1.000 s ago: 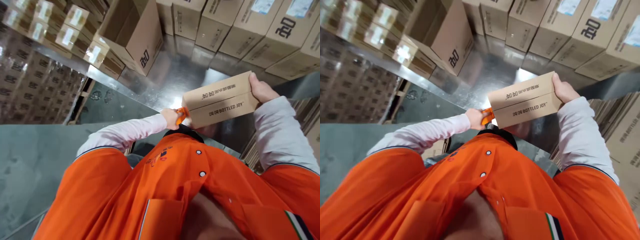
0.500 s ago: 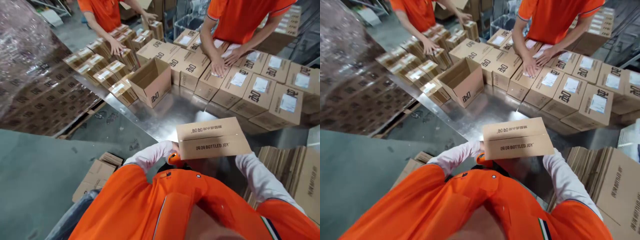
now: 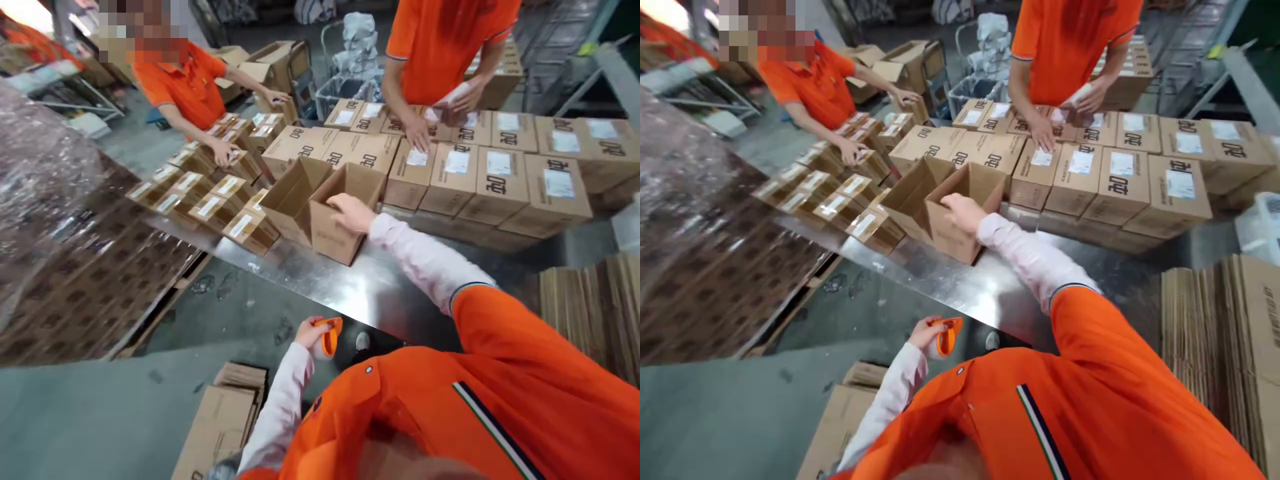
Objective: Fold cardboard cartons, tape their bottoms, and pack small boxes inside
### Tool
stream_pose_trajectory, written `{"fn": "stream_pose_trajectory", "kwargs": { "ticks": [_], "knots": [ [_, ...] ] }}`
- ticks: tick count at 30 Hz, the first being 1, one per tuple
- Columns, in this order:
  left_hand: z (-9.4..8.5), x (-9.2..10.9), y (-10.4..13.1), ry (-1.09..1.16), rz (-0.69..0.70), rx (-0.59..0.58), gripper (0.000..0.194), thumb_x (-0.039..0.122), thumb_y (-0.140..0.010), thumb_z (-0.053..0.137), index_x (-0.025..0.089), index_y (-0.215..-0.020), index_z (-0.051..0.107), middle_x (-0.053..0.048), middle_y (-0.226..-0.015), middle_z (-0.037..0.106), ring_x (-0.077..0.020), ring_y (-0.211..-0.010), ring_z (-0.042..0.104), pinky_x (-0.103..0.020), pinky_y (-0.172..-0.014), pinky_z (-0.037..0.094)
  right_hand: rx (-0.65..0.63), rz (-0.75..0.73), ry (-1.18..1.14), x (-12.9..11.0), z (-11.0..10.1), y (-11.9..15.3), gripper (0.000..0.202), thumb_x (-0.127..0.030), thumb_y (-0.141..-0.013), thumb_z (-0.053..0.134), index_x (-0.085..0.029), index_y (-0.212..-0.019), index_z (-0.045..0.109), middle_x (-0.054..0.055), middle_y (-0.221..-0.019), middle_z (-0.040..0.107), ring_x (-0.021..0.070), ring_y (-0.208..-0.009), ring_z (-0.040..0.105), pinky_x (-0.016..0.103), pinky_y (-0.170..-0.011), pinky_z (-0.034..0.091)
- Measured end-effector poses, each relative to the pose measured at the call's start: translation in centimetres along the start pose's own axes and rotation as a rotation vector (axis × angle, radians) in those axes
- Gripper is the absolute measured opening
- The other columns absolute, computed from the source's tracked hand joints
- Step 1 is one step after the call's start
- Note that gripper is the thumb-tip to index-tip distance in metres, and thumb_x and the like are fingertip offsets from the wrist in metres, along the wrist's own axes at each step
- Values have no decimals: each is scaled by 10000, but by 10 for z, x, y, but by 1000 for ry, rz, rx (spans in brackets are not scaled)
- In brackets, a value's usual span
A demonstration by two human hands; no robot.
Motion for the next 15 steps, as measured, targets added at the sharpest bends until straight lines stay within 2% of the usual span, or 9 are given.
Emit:
{"fn": "stream_pose_trajectory", "kwargs": {
  "ticks": [2,3,4,6,8,10,11,13,15],
  "knots": [
    [3,-1,7,-75,20,-36,434,122,-562,837,144,-972,697,-101,-911,794,-283,-954,786,-335,-895,609,40,-162,-33,-26,26,9,590,-382,-996,677,-158,-1534,587,139,-1572,565,277,-1411,519,409,-1227,344],
    [7,0,9,-119,36,-61,430,125,-576,822,147,-987,700,-118,-962,804,-289,-992,789,-337,-922,613,72,-191,-54,-23,29,24,583,-416,-1013,659,-186,-1544,588,116,-1561,581,264,-1408,527,399,-1239,335],
    [13,1,11,-173,55,-90,428,130,-586,810,150,-1000,704,-136,-1015,811,-298,-1033,788,-346,-954,615,120,-159,-69,-9,25,46,523,-433,-1040,615,-208,-1511,626,98,-1508,628,251,-1370,560,381,-1229,351],
    [28,4,13,-310,117,-155,421,154,-605,792,166,-1018,713,-154,-1114,812,-318,-1119,777,-376,-1029,608,260,84,-54,48,-5,113,410,-400,-1087,514,-211,-1386,722,91,-1370,711,229,-1269,624,345,-1175,404],
    [47,7,11,-474,191,-232,406,193,-617,773,189,-1020,720,-146,-1174,809,-333,-1186,760,-404,-1093,591,433,535,40,125,-53,218,377,-329,-1097,480,-185,-1300,762,107,-1336,722,214,-1258,626,328,-1161,416],
    [74,13,6,-644,246,-346,395,264,-635,751,224,-1027,722,-119,-1188,811,-339,-1226,746,-421,-1118,587,535,1077,142,186,-100,358,361,-258,-1084,493,-168,-1333,738,117,-1391,692,186,-1313,584,328,-1192,391],
    [90,16,4,-719,269,-407,397,307,-645,738,247,-1037,718,-99,-1181,815,-336,-1241,740,-426,-1121,589,579,1291,171,202,-119,431,375,-224,-1079,476,-119,-1345,719,160,-1402,673,200,-1331,566,377,-1205,380],
    [128,27,4,-833,311,-535,434,371,-648,720,278,-1071,707,-72,-1172,819,-331,-1253,735,-434,-1125,590,630,1613,197,208,-141,562,429,-314,-1067,527,-13,-1329,686,271,-1440,594,275,-1386,518,515,-1209,361],
    [168,40,15,-873,381,-630,509,398,-630,725,258,-1119,704,-89,-1189,813,-338,-1225,744,-449,-1125,584,662,1835,191,196,-144,662,582,-523,-994,662,-1,-1252,696,325,-1416,556,380,-1406,486,657,-1168,353]
  ]
}}
Point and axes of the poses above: each hand's wrist, its own y-axis away from the middle knuckle, its own z-axis out of the palm, x = y × z, the point moved 4 cm from there along -y, towards the middle knuckle
